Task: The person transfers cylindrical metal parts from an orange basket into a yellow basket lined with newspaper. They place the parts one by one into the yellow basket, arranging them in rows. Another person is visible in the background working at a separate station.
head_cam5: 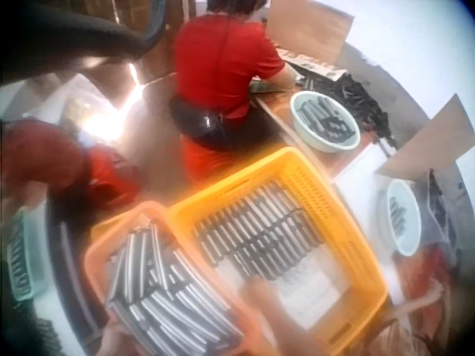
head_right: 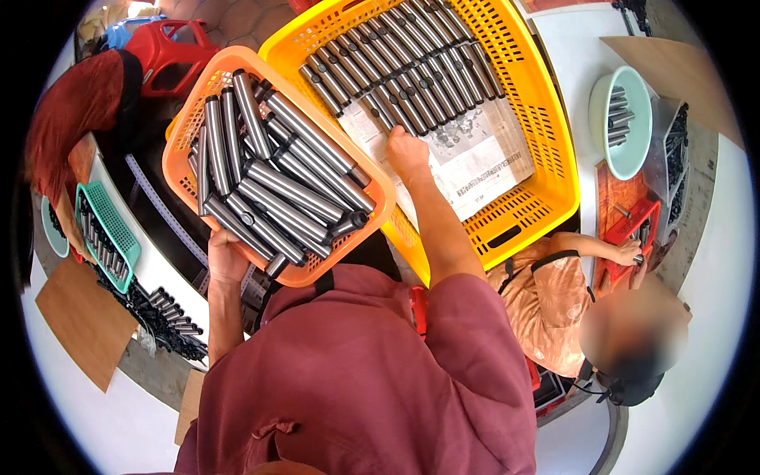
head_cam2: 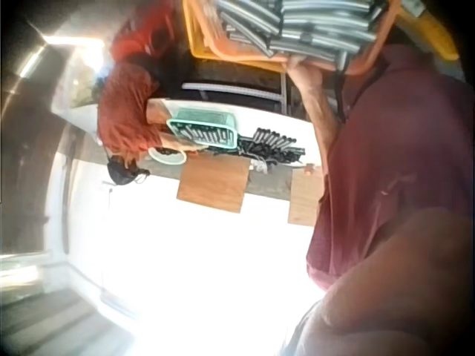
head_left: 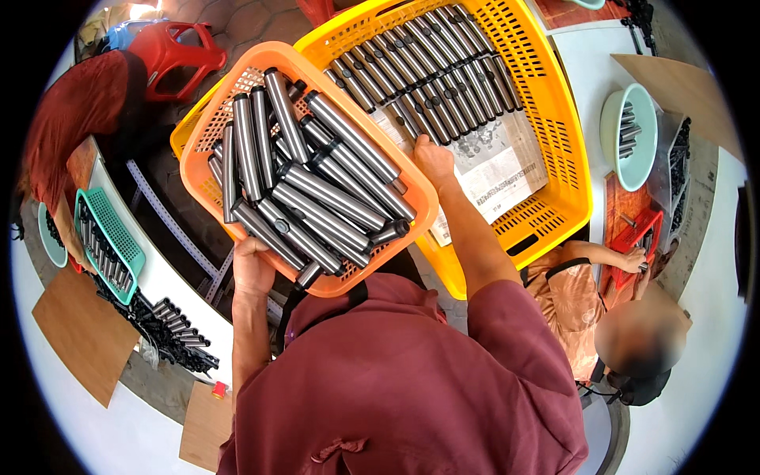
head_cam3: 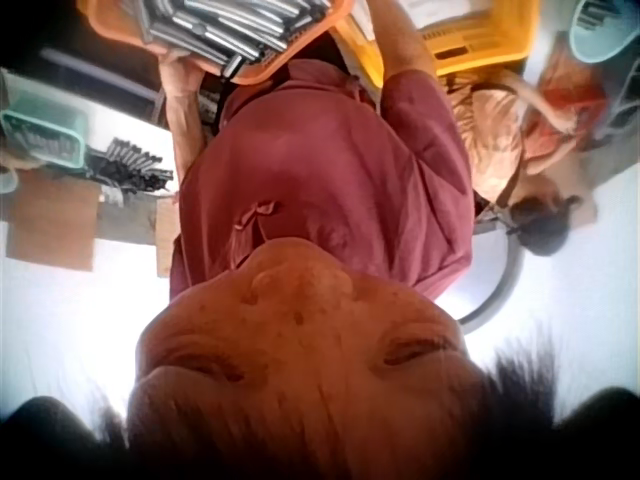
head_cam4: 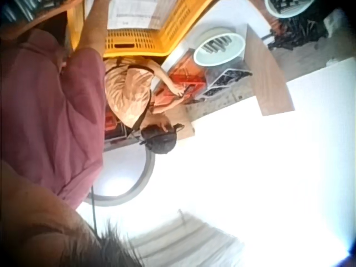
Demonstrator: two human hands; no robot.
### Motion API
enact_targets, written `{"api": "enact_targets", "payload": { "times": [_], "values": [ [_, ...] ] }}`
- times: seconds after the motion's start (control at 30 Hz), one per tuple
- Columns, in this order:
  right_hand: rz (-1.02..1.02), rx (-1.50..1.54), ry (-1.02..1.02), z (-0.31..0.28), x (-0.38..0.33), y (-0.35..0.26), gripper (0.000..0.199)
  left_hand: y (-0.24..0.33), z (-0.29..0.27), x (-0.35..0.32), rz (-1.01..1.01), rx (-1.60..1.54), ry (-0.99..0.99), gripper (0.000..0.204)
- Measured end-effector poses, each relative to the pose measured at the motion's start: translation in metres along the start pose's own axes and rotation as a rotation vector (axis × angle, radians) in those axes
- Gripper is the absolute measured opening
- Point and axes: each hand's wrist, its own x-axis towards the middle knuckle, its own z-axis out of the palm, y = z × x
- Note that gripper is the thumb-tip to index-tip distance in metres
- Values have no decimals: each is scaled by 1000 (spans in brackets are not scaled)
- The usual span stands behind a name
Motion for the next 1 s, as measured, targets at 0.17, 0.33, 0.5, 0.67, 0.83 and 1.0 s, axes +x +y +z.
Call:
{"api": "enact_targets", "payload": {
  "times": [0.17,0.33,0.5,0.67,0.83,1.0],
  "values": [
    [12,54,3,-5,-2,-2,12,-6,-5,3,-1,-42,15,46],
    [81,101,-12,-1,5,-2,15,0,3,0,-2,-16,19,40],
    [48,101,22,-5,-5,2,24,6,19,-4,0,3,56,44],
    [144,350,267,-41,-31,8,24,2,16,-2,7,-45,1,47],
    [92,958,670,-123,-35,-3,11,-7,-2,7,10,-69,-105,53],
    [-603,705,462,-222,-30,-135,22,4,14,0,40,-36,-43,49]
  ]
}}
